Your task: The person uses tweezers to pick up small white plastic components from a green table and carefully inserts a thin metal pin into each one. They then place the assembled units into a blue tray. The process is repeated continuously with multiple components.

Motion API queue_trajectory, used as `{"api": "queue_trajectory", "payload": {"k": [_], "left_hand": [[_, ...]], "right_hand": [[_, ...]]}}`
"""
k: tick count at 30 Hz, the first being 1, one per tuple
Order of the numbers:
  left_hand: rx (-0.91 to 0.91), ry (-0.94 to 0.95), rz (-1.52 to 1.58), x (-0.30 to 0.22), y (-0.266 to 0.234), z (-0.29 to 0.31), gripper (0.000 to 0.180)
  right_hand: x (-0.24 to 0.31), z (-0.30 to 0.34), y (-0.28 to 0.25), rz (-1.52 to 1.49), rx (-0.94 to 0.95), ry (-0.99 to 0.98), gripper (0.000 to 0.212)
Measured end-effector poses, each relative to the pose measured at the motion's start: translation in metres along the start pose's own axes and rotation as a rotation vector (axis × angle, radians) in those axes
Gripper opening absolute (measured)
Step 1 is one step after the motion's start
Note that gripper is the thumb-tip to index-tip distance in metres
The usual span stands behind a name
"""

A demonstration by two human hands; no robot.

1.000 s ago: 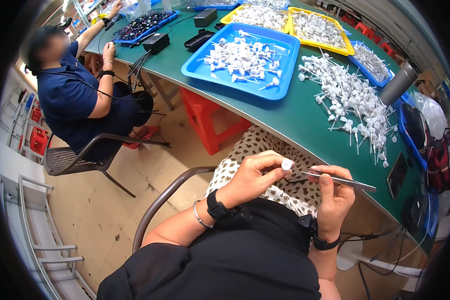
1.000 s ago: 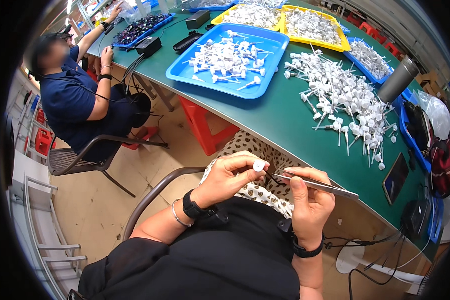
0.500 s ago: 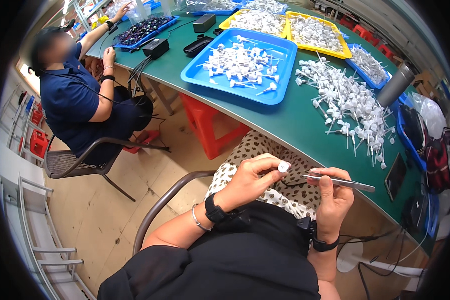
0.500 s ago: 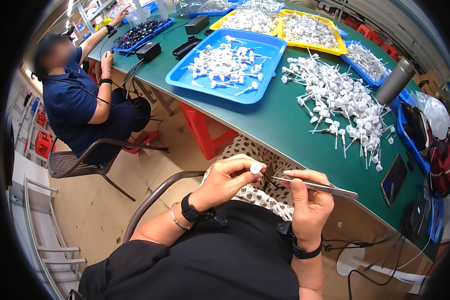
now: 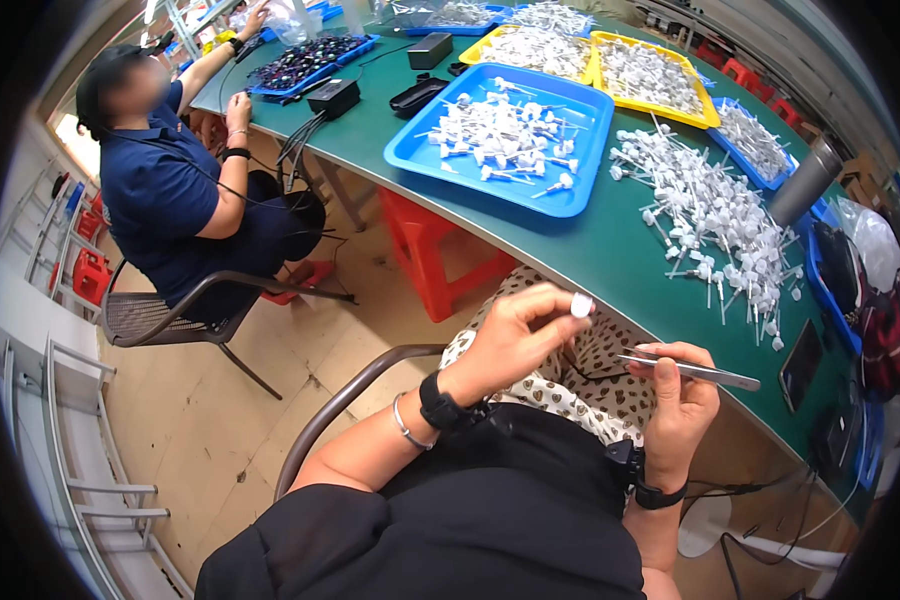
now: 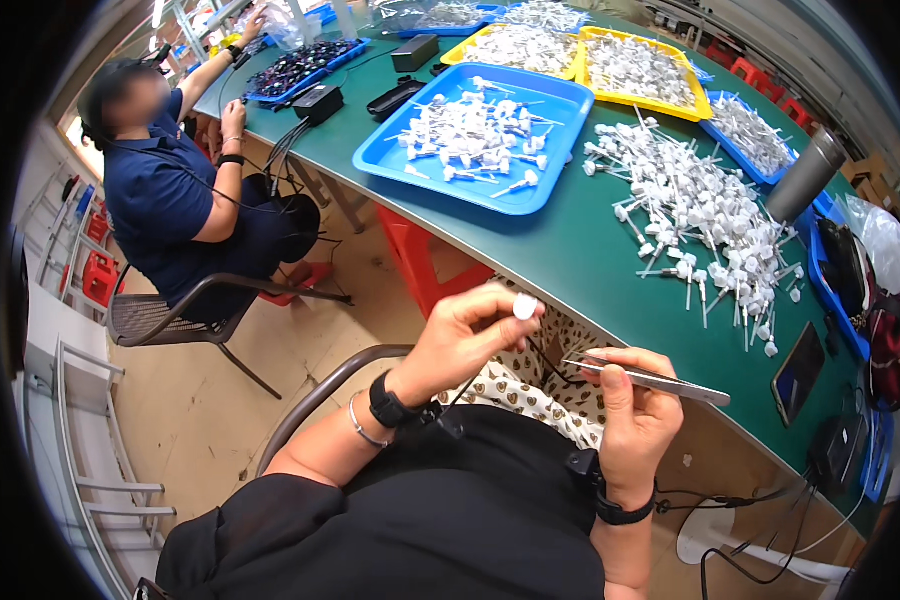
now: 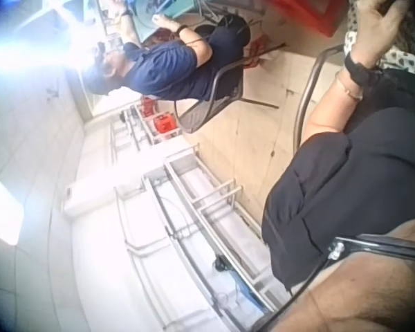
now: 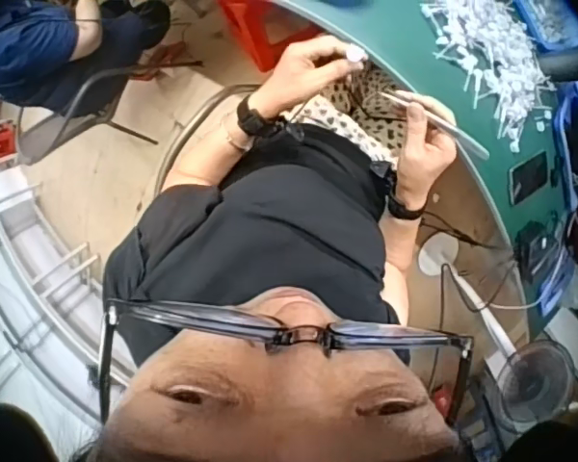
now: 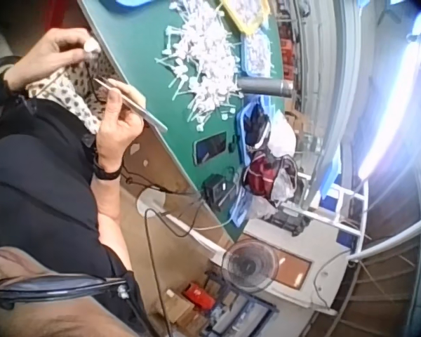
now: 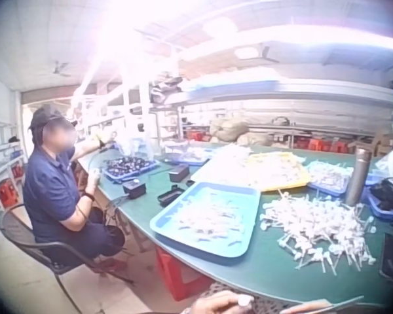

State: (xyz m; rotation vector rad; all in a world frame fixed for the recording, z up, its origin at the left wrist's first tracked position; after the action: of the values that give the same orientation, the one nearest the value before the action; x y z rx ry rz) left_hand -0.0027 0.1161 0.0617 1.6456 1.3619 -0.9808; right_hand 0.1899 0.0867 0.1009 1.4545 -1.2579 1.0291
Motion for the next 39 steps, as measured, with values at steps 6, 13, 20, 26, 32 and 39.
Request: {"api": "queue_trajectory", "payload": {"k": [6, 13, 20, 26, 32, 39], "left_hand": [[-0.114, -0.048, 0.102, -0.023, -0.031, -0.036, 0.019], [-0.029, -0.302, 0.296, 0.023, 0.007, 0.000, 0.041], [0.011, -0.231, 0.272, 0.025, 0.019, 0.013, 0.030], [-0.052, -0.178, 0.266, 0.022, 0.008, 0.011, 0.027], [-0.137, 0.149, -0.101, -0.054, -0.053, -0.058, 0.027], [-0.220, 0.201, -1.069, -0.068, -0.167, -0.156, 0.049]], "right_hand": [[0.000, -0.001, -0.003, 0.012, -0.002, -0.032, 0.014], [0.001, -0.001, -0.007, 0.090, -0.007, -0.066, 0.016], [-0.005, -0.002, -0.007, 0.049, -0.024, -0.035, 0.015], [-0.006, -0.001, -0.006, 0.058, -0.017, -0.029, 0.015], [-0.003, 0.003, -0.012, 0.026, -0.061, -0.017, 0.014], [0.005, -0.002, -0.010, -0.034, -0.023, -0.005, 0.013]]}}
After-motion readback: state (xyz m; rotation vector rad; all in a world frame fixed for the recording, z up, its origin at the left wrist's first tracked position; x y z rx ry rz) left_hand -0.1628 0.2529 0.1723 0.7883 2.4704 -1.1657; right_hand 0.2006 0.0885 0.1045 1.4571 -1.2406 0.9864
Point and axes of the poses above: each hand's wrist, its own z-axis away from the middle knuckle, its own y-axis out of the palm, x = y × z, the point moved 10 cm from there along -z, towards the middle knuckle, and after that the axes turned 8 degrees about y, right-handed, at the moved point
